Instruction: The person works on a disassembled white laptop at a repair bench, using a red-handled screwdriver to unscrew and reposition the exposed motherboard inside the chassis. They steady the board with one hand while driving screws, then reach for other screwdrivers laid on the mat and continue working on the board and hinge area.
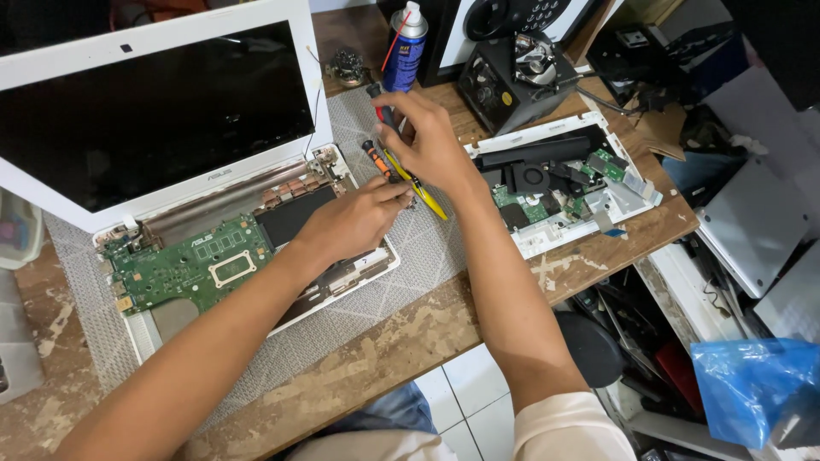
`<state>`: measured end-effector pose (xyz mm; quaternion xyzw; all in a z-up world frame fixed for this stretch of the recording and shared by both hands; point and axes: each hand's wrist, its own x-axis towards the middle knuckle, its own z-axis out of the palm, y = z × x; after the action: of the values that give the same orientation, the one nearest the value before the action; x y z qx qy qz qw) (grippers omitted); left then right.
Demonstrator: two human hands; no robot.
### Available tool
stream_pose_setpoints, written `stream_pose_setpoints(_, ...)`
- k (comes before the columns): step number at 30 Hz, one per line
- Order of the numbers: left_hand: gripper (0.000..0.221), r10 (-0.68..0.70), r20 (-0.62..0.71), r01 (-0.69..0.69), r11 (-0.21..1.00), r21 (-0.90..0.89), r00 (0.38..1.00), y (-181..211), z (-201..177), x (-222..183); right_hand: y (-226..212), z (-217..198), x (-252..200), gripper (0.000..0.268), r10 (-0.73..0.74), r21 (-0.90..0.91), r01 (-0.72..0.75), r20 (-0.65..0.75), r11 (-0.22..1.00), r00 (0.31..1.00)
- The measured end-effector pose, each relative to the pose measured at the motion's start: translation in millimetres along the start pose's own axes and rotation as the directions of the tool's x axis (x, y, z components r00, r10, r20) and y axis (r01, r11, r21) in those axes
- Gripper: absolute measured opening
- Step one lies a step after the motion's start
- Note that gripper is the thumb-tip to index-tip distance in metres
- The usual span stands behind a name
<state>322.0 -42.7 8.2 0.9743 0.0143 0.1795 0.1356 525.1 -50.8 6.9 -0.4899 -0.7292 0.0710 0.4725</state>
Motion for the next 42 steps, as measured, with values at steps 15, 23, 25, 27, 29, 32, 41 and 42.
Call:
stream_pose_setpoints(15, 0.027, -0.116, -0.046, 0.110, 0.987, -0.120, 0.992, 5.4, -27.2, -8.6, -18.1, 1.9, 2.8, 0.038, -0.001, -0.019, 0.001, 0.013, 1.000, 1.000)
stream_pose_setpoints(23, 0.019, -0.257, -0.334, 0.214, 0.964, -0.159, 0.907, -20.4, -48.1, -110.4, -31.1, 12.8, -3.2, 0.068, 0.128, 0.177, -0.122, -0.023, 0.977, 0.992)
stream_pose_setpoints(25, 0.017, -0.322, -0.355, 0.291, 0.947, -0.138, 0.878, -26.1, -54.0, -140.9, -33.4, 16.6, -5.3, 0.072, 0.168, 0.239, -0.153, -0.040, 0.959, 0.985)
stream_pose_setpoints(27, 0.017, -0.365, -0.381, 0.410, 0.911, 0.043, 0.850, -32.3, -56.9, -172.7, -31.4, 24.3, -7.1, 0.078, 0.178, 0.353, -0.147, -0.056, 0.924, 0.982)
stream_pose_setpoints(29, 0.016, -0.387, -0.380, 0.442, 0.895, 0.066, 0.840, -24.9, -62.0, -189.2, -45.3, 33.4, -8.3, 0.075, 0.141, 0.366, -0.109, -0.060, 0.924, 0.988)
stream_pose_setpoints(32, 0.018, -0.454, -0.345, 0.513, 0.852, 0.102, 0.822, -19.6, -63.1, -203.2, -61.0, 47.6, -9.9, 0.075, 0.174, 0.467, -0.137, -0.036, 0.873, 0.984)
stream_pose_setpoints(41, 0.018, -0.594, -0.296, 0.657, 0.723, 0.212, 0.748, -14.3, -53.4, -203.3, -34.5, 88.3, -22.7, 0.096, 0.305, 0.604, -0.226, -0.029, 0.764, 0.952)
stream_pose_setpoints(42, 0.017, -0.603, -0.300, 0.666, 0.721, 0.191, 0.739, -14.8, -52.5, -203.9, -29.6, 90.7, -23.3, 0.095, 0.299, 0.589, -0.223, -0.034, 0.777, 0.954)
